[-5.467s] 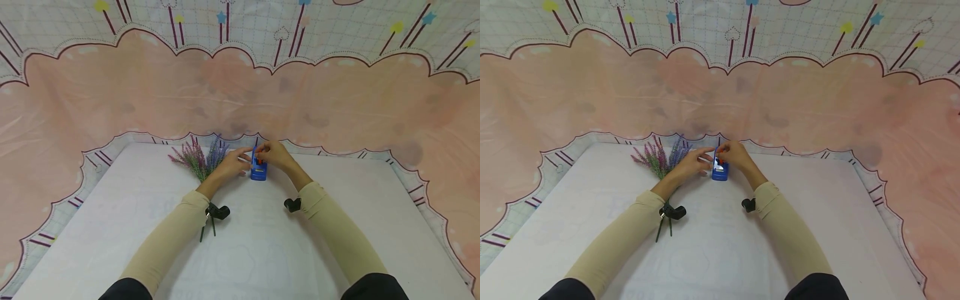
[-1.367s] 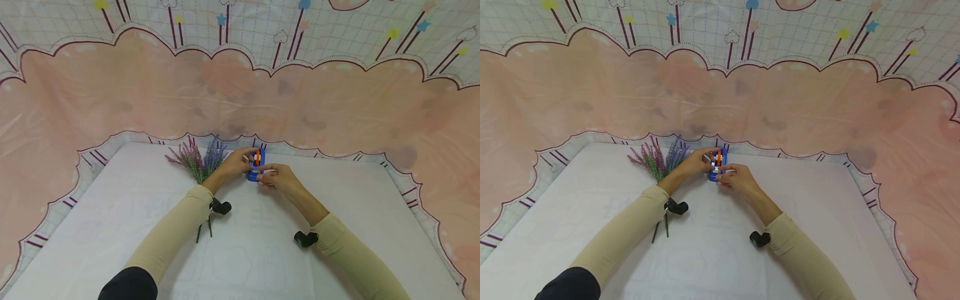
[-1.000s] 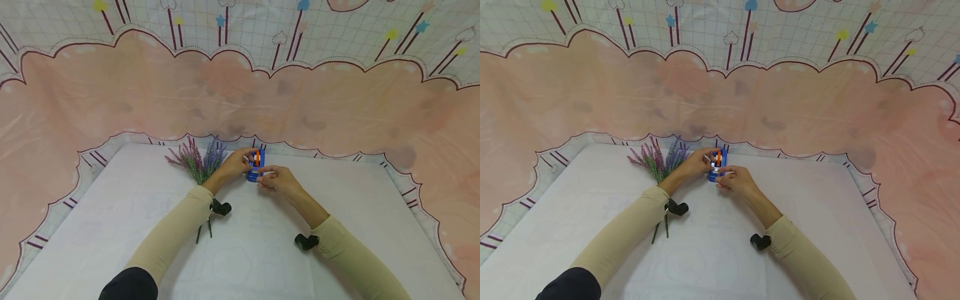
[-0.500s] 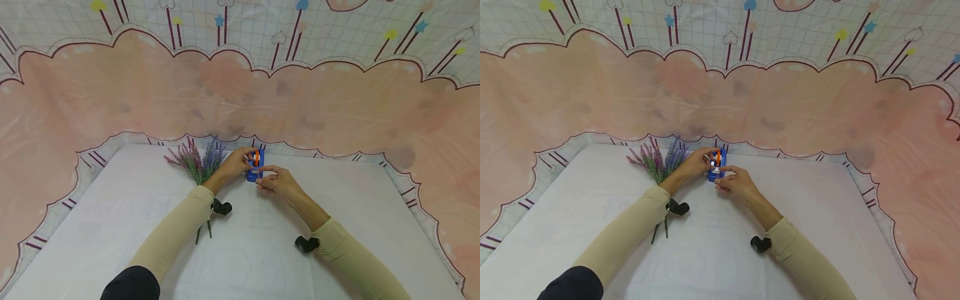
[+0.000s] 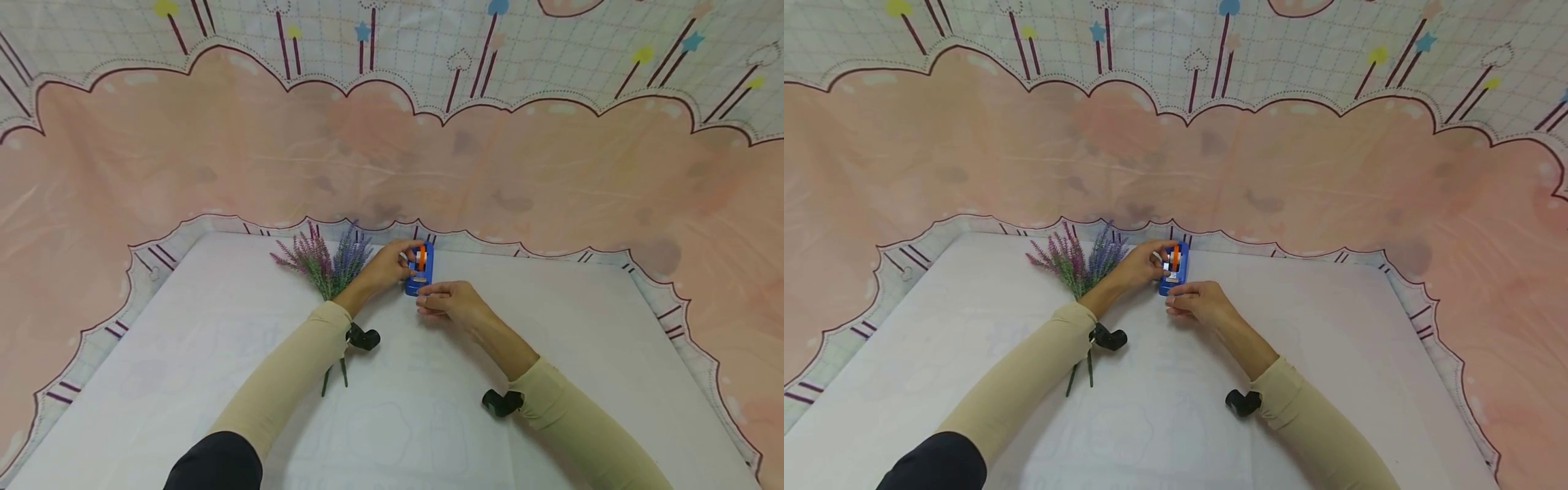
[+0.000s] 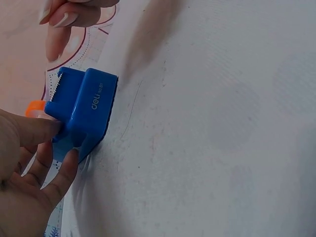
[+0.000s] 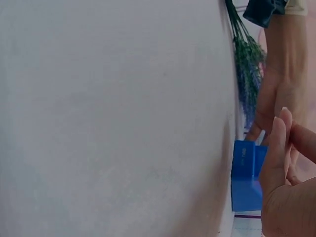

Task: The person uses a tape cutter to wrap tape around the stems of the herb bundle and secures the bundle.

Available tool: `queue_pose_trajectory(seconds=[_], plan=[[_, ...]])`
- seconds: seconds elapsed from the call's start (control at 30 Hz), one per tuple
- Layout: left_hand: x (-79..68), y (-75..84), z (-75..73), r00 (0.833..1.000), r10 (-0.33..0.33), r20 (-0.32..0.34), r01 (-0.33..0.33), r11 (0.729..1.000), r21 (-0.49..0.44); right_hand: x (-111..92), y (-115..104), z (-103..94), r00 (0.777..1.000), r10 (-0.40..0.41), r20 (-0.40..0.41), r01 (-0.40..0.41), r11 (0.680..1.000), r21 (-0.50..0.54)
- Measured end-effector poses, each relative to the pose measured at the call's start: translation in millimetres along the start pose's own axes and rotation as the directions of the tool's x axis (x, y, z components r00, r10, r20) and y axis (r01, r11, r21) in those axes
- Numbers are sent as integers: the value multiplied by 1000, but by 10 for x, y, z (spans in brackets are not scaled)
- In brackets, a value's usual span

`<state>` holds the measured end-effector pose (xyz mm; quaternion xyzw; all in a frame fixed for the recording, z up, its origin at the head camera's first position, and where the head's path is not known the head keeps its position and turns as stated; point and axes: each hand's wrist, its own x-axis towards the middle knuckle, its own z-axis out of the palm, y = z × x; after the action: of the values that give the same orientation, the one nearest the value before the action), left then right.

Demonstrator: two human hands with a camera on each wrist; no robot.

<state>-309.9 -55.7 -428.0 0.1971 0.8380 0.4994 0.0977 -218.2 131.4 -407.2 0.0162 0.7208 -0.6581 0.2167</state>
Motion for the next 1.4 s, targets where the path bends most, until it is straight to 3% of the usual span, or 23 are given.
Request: queue_pose_trajectory(seconds=[0.47, 1.4], plan=[[2, 6, 11, 1000, 10, -16, -9, 999, 39, -57, 77, 22, 999, 26, 27, -26, 1000, -4], [-9, 20, 2, 1000, -3, 4, 3, 1000, 31, -151, 143, 8, 996, 45, 83, -48, 998, 28]])
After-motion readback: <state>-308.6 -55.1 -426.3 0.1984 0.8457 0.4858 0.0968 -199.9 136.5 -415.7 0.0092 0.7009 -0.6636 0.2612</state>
